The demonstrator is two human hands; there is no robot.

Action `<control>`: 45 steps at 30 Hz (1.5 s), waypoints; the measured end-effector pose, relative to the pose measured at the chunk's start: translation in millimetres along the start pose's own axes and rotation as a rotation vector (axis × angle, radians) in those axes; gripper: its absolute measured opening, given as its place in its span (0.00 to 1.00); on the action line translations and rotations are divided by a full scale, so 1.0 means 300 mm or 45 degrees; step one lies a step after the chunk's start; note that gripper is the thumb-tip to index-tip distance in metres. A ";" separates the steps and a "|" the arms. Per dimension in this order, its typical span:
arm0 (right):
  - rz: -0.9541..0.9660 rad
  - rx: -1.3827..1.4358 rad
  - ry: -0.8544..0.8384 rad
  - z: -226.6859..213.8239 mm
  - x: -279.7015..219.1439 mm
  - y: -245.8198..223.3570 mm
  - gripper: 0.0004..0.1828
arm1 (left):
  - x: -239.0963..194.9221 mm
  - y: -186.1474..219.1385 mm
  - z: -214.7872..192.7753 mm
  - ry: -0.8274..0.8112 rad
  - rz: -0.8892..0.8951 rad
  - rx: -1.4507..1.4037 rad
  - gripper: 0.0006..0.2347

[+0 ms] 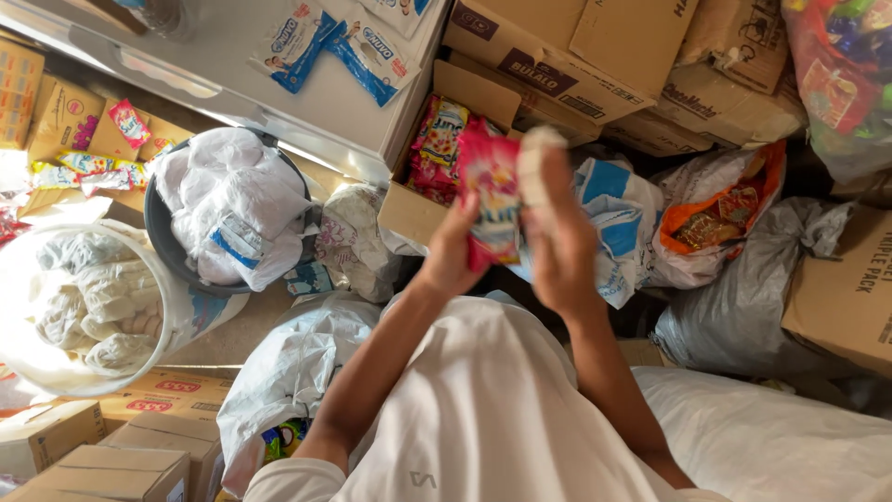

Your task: Bagging small detergent packets from a box into plastic bags

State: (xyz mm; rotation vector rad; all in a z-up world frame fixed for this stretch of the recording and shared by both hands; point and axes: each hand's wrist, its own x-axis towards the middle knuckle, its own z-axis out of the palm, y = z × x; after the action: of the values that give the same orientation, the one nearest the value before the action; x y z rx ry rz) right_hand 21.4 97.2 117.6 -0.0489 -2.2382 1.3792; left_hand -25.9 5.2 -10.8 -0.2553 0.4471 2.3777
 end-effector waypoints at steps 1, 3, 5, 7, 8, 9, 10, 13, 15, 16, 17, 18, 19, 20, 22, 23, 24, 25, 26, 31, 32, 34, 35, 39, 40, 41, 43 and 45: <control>0.001 -0.005 0.010 0.027 -0.022 0.021 0.29 | -0.020 0.017 0.042 -0.005 -0.009 0.004 0.20; -0.042 -0.296 -0.371 0.079 -0.070 0.061 0.39 | -0.065 0.046 0.126 -0.037 -0.077 0.081 0.19; -0.086 -0.380 -0.484 0.085 -0.140 0.056 0.43 | -0.016 0.073 0.046 -0.012 -0.162 -0.048 0.21; -0.111 -0.457 -0.617 0.092 -0.210 0.068 0.48 | -0.014 0.092 0.012 0.037 -0.248 -0.190 0.23; -0.113 -0.525 -0.617 0.099 -0.229 0.092 0.51 | -0.016 0.107 0.024 0.083 -0.298 -0.174 0.24; -0.115 -0.594 -0.616 0.106 -0.249 0.116 0.54 | -0.019 0.122 0.035 0.129 -0.349 -0.157 0.24; -0.109 -0.590 -0.622 0.107 -0.218 0.131 0.54 | -0.045 0.088 0.002 0.137 -0.350 -0.161 0.24; -0.093 -0.718 -0.448 0.100 -0.133 0.166 0.58 | -0.087 -0.023 -0.111 0.086 -0.292 0.209 0.22; -0.043 -0.438 -0.472 0.089 -0.091 0.158 0.54 | -0.083 -0.102 -0.210 -0.054 -0.131 0.126 0.21; -0.047 -0.434 -0.474 0.095 -0.114 0.145 0.54 | -0.098 -0.041 -0.109 -0.053 -0.126 0.127 0.21; -0.051 -0.451 -0.563 0.101 -0.138 0.132 0.59 | -0.113 0.019 -0.008 0.027 -0.141 0.031 0.20; -0.048 -0.471 -0.655 0.101 -0.168 0.117 0.65 | -0.133 0.072 0.093 0.109 -0.160 -0.070 0.20; -0.046 -0.471 -0.661 0.096 -0.201 0.122 0.65 | -0.120 0.071 0.066 0.113 -0.159 -0.075 0.20; -0.032 -0.475 -0.701 0.094 -0.234 0.126 0.61 | -0.108 0.073 0.038 0.178 -0.237 -0.110 0.22; -0.013 -0.479 -0.744 0.086 -0.262 0.140 0.57 | -0.099 0.062 -0.028 0.247 -0.317 -0.149 0.24; 0.030 -0.431 -0.754 0.081 -0.257 0.149 0.54 | -0.103 0.049 -0.067 0.258 -0.311 -0.061 0.22; 0.077 -0.385 -0.763 0.073 -0.256 0.157 0.52 | -0.108 0.032 -0.106 0.268 -0.308 0.026 0.21; 0.084 -0.386 -0.765 0.080 -0.234 0.154 0.52 | -0.110 0.013 -0.129 0.271 -0.313 0.023 0.21; 0.125 -0.392 -0.698 0.084 -0.209 0.152 0.51 | -0.109 -0.007 -0.149 0.164 -0.251 0.205 0.19; 0.209 -0.315 -0.562 0.130 -0.127 0.101 0.41 | -0.147 -0.066 -0.189 0.010 -0.162 0.350 0.15; 0.161 -0.335 -0.522 0.133 -0.143 0.101 0.35 | -0.133 -0.045 -0.168 0.069 -0.260 0.224 0.18; 0.114 -0.360 -0.485 0.135 -0.174 0.093 0.29 | -0.111 -0.015 -0.139 0.126 -0.359 0.091 0.21; 0.050 -0.389 -0.469 0.134 -0.189 0.087 0.28 | -0.103 -0.006 -0.132 0.120 -0.370 -0.066 0.22; -0.095 -0.499 -0.452 0.129 -0.310 0.097 0.25 | -0.153 0.099 0.043 0.214 -0.312 -0.319 0.27; -0.090 -0.497 -0.457 0.131 -0.317 0.096 0.25 | -0.142 0.084 -0.001 0.220 -0.313 -0.323 0.27; -0.080 -0.484 -0.467 0.133 -0.325 0.096 0.25 | -0.132 0.068 -0.046 0.269 -0.299 -0.297 0.28; -0.068 -0.474 -0.480 0.135 -0.332 0.123 0.26 | -0.117 0.035 -0.128 0.317 -0.288 -0.275 0.28; 0.137 -0.498 -0.552 0.137 -0.330 0.176 0.40 | -0.111 0.004 -0.203 0.450 -0.647 -0.114 0.24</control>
State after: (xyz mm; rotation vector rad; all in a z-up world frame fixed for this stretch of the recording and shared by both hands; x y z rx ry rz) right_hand 77.7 60.6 18.8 -0.0041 -2.8826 1.0559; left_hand 1.5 -39.0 -56.5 -0.7452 0.3811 1.8563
